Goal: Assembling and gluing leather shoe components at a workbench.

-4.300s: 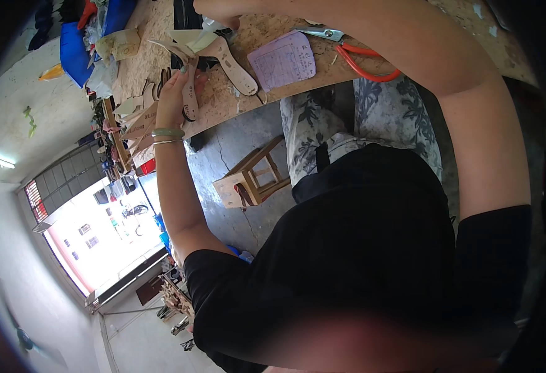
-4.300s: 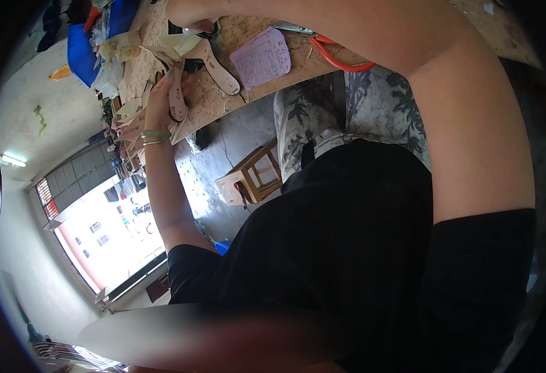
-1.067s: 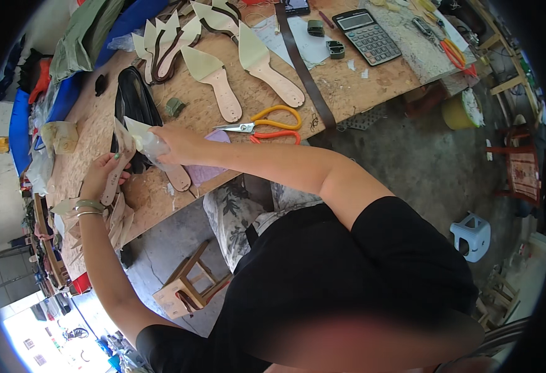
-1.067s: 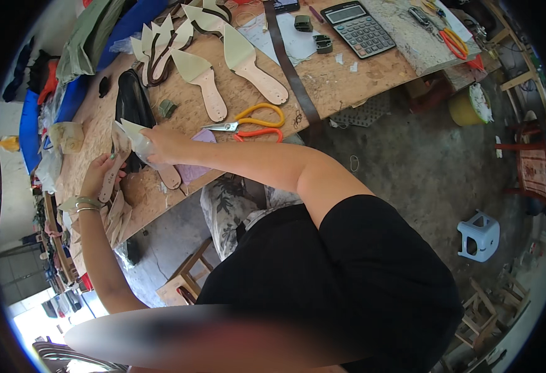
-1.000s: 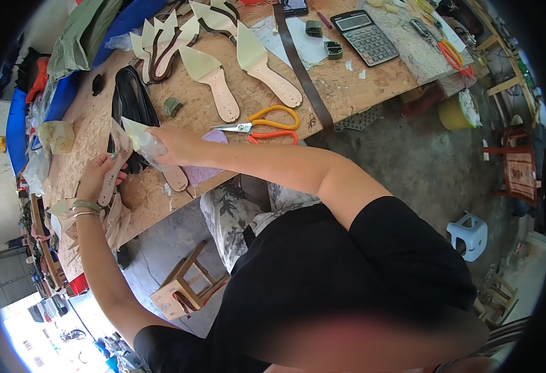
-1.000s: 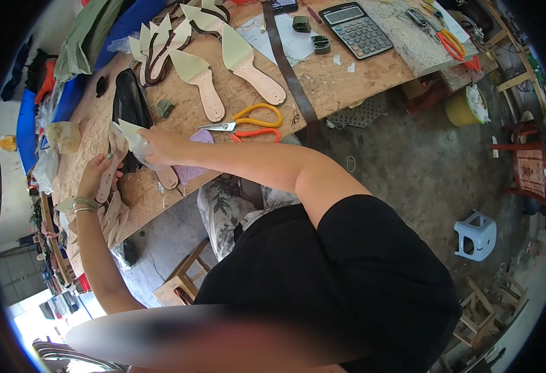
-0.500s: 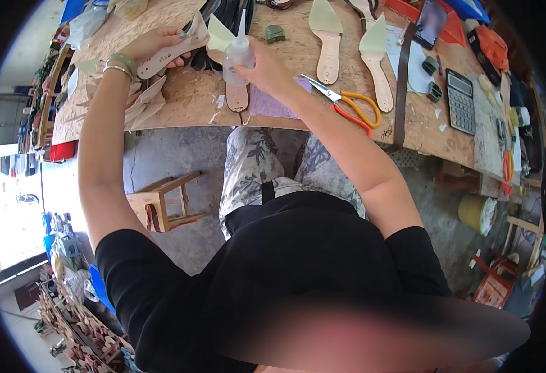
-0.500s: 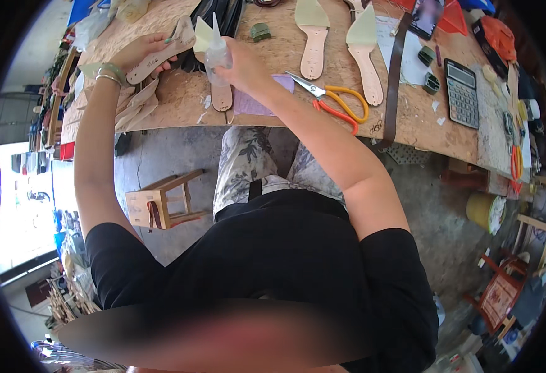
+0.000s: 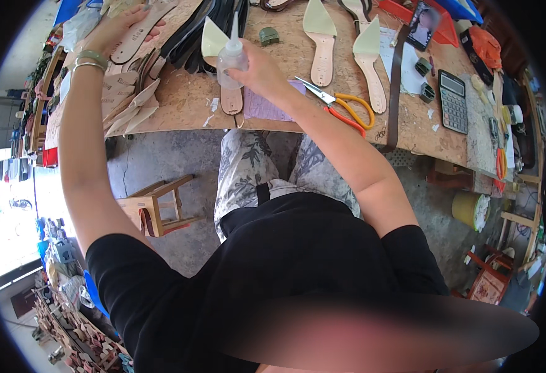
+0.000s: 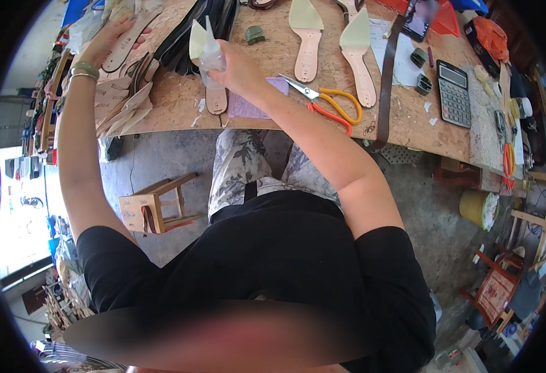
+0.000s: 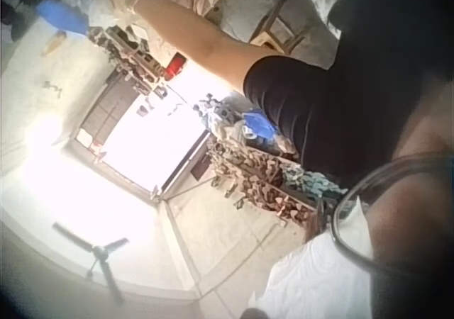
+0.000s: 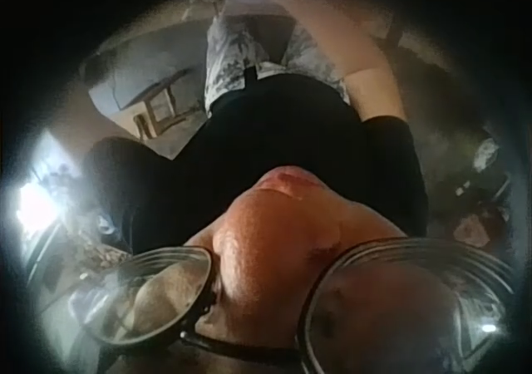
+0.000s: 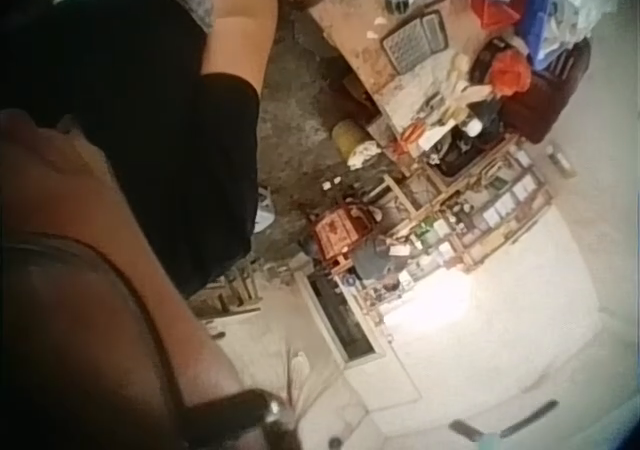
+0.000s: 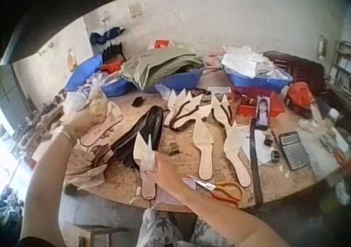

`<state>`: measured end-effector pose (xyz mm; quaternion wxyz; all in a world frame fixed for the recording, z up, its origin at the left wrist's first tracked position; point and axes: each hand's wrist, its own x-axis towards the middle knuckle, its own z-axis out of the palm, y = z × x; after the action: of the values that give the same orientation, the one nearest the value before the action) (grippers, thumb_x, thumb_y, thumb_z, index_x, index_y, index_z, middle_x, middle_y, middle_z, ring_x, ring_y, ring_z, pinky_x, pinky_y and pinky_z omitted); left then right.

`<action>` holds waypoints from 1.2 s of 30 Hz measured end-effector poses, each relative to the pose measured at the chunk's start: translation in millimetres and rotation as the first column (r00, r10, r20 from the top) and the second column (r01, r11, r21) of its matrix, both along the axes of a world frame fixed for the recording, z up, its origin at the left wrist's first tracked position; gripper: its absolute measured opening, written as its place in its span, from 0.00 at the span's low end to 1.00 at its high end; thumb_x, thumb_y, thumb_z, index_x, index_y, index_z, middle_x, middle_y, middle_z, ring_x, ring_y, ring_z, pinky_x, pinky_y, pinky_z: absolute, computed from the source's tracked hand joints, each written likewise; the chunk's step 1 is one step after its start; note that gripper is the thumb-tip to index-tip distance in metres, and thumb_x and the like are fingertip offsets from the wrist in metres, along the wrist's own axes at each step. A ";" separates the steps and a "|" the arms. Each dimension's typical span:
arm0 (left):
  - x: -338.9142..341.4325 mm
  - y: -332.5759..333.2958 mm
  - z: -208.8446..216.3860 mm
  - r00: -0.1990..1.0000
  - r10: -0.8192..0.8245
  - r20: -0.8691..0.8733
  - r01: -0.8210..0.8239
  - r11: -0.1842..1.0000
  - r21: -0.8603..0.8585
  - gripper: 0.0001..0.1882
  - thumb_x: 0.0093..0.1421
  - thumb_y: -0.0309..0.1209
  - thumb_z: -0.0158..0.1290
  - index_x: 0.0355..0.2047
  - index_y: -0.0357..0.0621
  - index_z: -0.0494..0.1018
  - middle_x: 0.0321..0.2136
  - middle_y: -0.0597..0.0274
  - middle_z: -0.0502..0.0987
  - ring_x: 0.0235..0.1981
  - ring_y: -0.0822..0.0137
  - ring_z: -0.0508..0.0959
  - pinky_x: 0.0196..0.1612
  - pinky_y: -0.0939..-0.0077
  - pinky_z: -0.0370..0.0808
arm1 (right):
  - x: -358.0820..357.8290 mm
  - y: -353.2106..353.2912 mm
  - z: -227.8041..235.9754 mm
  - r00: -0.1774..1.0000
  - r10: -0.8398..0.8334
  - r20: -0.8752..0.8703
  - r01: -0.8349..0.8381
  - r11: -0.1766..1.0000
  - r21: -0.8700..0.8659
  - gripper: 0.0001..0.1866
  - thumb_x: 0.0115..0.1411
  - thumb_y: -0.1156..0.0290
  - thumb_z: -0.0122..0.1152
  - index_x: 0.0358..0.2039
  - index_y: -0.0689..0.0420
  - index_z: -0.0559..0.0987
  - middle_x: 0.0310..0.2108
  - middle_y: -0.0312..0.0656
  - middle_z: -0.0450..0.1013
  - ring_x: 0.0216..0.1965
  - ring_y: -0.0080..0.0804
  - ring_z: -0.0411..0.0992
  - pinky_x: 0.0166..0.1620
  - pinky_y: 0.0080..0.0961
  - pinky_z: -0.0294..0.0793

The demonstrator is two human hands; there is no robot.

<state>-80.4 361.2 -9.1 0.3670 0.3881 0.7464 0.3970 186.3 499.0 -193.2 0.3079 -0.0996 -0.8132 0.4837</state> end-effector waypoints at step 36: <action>259.4 60.9 -142.6 0.824 0.237 0.515 -0.399 0.888 0.230 0.28 0.61 0.24 0.49 0.61 0.38 0.58 0.35 0.67 0.72 0.31 0.79 0.70 0.29 0.88 0.66 | 405.0 171.7 -13.6 0.391 -0.917 0.081 0.907 0.399 0.135 0.38 0.52 0.64 0.69 0.61 0.57 0.63 0.52 0.50 0.71 0.52 0.38 0.72 0.52 0.31 0.71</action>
<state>179.0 422.0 -151.7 0.3958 0.2030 0.6121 0.6538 591.3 670.7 -206.7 0.4668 -0.5520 -0.6614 0.1998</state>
